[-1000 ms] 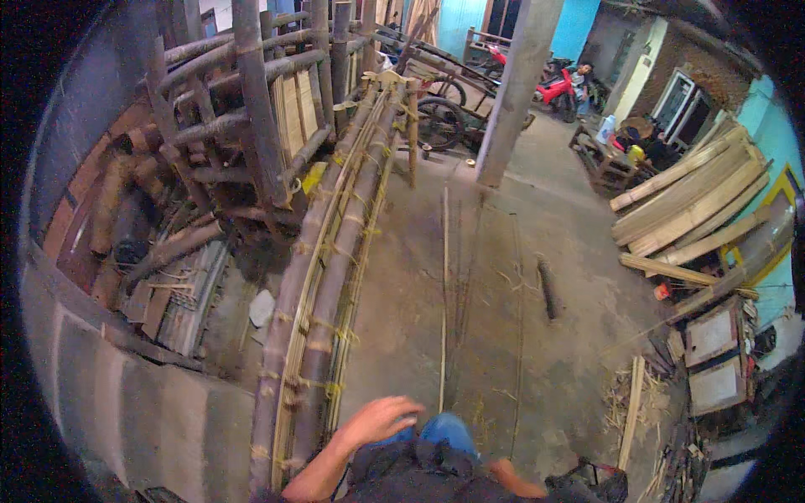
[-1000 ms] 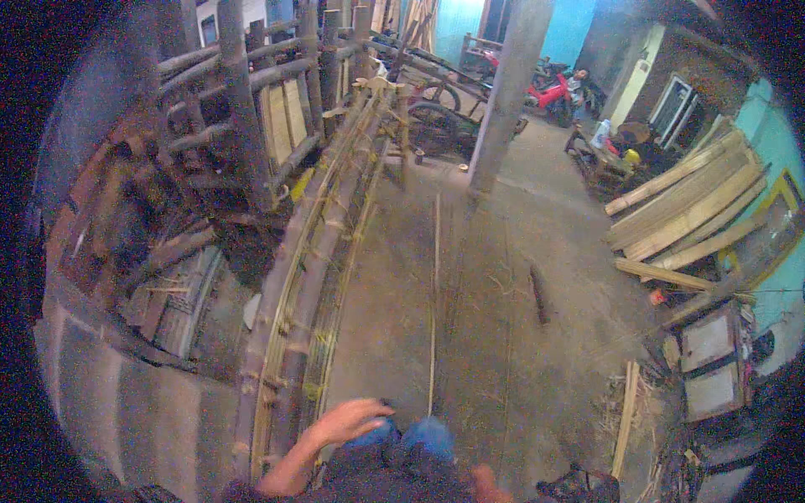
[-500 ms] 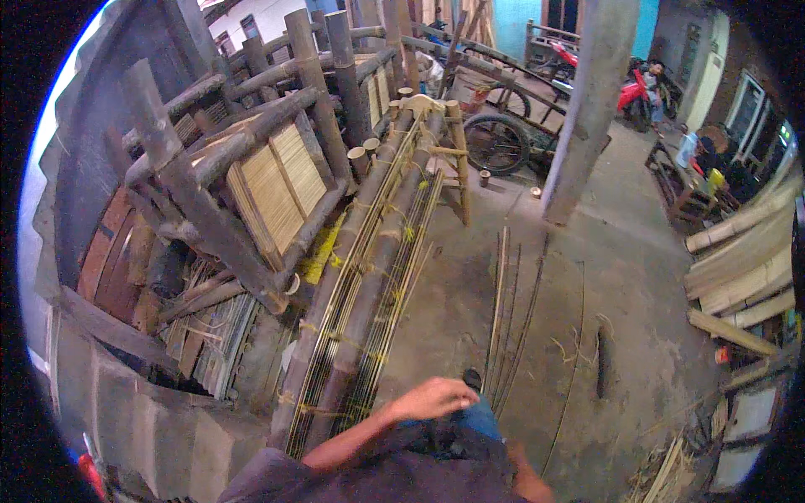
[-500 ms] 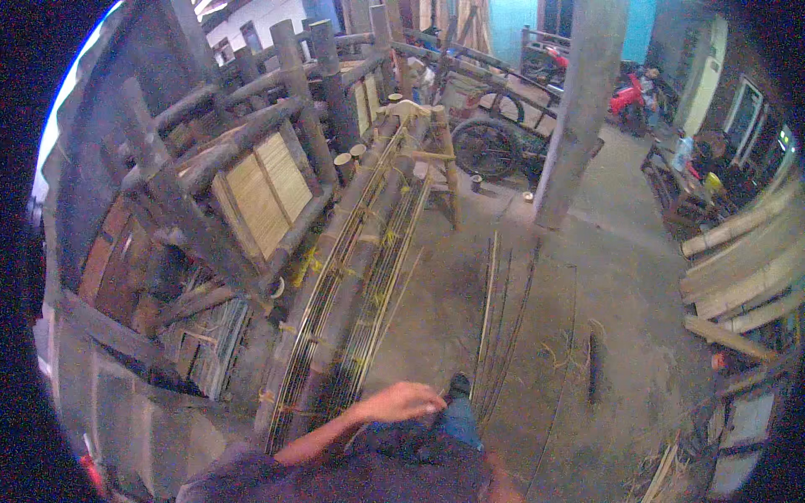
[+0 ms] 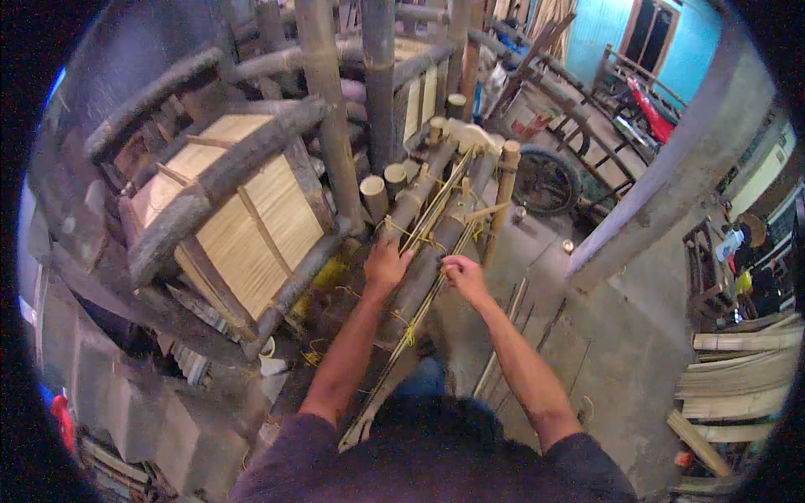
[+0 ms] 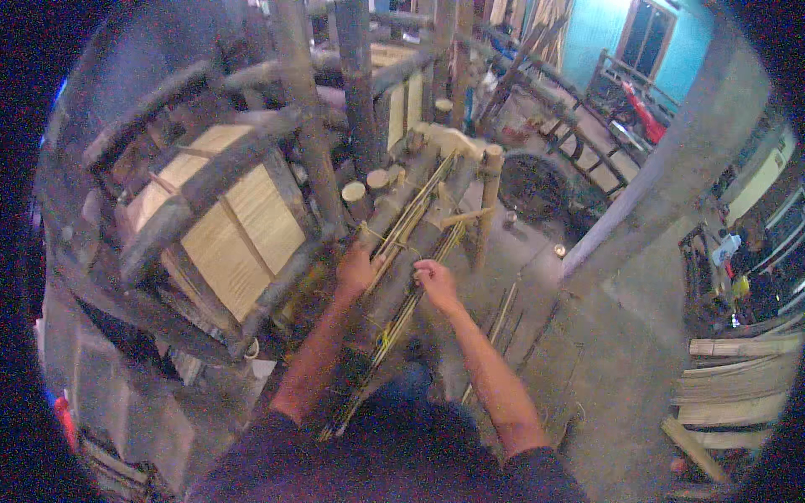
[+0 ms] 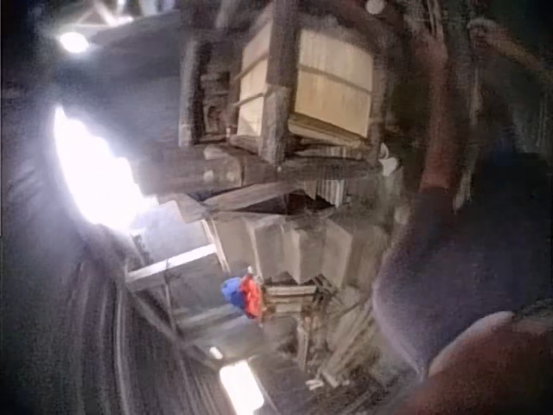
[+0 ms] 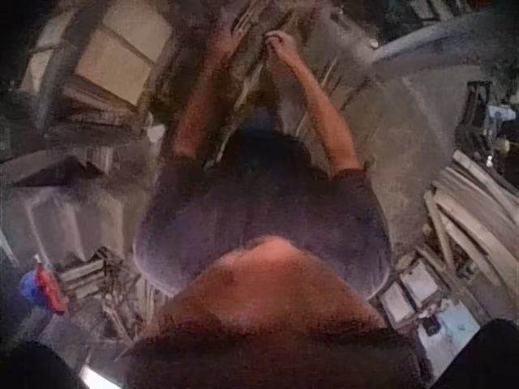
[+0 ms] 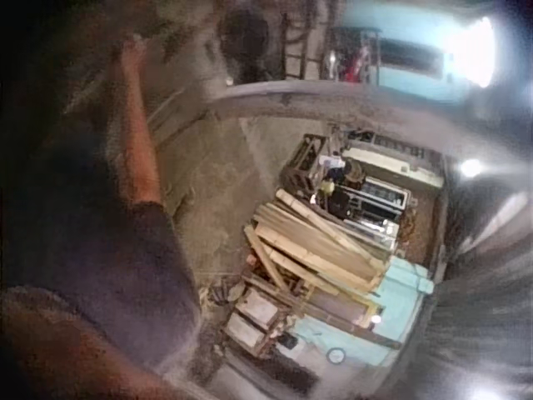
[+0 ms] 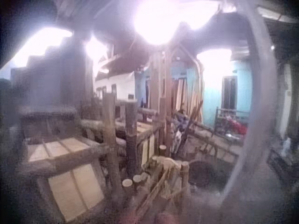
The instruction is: The person repeatedly ties yellow string around a bundle of thin bamboo strips resting on a wooden rack. They pull the string tight and secure it at multiple points along the length of the bundle, then lift and reposition the bundle to continue tying.
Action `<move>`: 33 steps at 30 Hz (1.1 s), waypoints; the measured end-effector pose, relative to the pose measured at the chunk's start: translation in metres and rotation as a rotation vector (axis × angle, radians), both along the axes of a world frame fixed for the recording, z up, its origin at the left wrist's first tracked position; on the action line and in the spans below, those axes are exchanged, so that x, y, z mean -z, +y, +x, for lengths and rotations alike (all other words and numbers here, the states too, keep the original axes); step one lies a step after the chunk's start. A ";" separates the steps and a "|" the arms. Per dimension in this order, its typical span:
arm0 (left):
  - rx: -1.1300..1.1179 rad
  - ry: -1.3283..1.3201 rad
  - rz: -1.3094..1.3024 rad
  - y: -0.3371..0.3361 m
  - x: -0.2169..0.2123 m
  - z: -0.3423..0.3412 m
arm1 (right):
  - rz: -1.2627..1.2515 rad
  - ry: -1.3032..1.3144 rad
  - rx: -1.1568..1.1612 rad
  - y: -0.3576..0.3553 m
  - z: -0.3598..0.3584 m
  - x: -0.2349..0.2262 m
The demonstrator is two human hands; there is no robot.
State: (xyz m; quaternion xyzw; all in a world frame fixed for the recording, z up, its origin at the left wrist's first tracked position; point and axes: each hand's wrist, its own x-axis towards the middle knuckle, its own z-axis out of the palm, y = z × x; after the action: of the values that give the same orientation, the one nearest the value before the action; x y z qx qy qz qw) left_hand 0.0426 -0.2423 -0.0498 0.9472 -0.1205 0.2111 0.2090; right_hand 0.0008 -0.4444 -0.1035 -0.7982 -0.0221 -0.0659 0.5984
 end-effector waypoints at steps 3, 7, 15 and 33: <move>0.139 0.215 -0.138 -0.012 0.004 0.031 | 0.060 -0.137 0.078 -0.012 0.062 0.013; 0.188 0.630 -0.423 -0.009 -0.074 0.012 | 0.743 0.307 -0.132 -0.011 0.130 -0.086; -0.172 0.471 -0.405 -0.076 -0.059 0.074 | 1.426 0.315 -0.302 -0.050 0.264 -0.133; -0.204 0.451 -0.193 -0.142 -0.008 0.167 | -0.069 0.444 -0.694 -0.264 0.241 0.055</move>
State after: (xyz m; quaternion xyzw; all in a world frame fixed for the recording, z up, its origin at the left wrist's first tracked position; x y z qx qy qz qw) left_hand 0.2094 -0.3841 -0.0421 0.9533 0.0460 0.0254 0.2975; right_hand 0.2419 -0.7080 -0.1581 -0.7578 -0.1625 0.3144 0.5482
